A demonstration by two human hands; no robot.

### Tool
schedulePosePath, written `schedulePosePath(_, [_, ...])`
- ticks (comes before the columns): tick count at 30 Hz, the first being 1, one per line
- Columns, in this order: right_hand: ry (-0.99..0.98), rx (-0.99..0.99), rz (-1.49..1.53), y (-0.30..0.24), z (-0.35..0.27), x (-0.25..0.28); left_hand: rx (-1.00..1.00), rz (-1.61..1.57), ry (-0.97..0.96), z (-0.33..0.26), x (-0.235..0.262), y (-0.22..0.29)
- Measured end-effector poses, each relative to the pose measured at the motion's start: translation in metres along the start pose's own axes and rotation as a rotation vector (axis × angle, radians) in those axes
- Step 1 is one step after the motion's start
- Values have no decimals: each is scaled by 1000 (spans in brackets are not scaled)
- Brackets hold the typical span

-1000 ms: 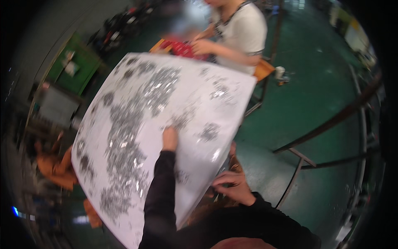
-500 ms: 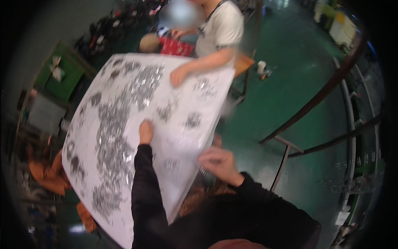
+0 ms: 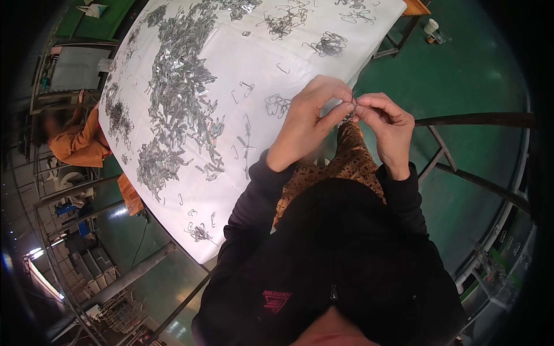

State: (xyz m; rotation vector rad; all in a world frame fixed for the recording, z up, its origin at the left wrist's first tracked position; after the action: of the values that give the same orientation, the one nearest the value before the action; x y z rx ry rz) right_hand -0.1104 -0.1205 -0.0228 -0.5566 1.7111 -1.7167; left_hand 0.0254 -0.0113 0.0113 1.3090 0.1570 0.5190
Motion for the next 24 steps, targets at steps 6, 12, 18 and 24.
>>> schedulePosePath(6, [29,80,-28,-6,7,-5,-33,99,100,8,-8,0])
schedulePosePath(12, [4,193,-161,-15,21,-2,6,-38,158,8,-11,-7])
schedulePosePath(18, [-80,149,-280,-19,80,11,46,-75,174,-5,-3,-13])
schedulePosePath(24, [-477,69,-557,60,188,-73,111,-113,142,-27,-6,-25])
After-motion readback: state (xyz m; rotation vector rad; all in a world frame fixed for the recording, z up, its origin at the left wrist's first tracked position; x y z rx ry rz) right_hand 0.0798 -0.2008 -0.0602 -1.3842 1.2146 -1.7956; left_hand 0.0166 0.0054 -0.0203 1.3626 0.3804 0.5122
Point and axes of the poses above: each hand's wrist, its own z-axis towards the middle knuckle, its own x-axis out of the back of the hand, y = z × x, the point moved 1 cm from there along z, towards the middle knuckle, and after that the axes turned 10 degrees about -z, right-handed, at the moved point
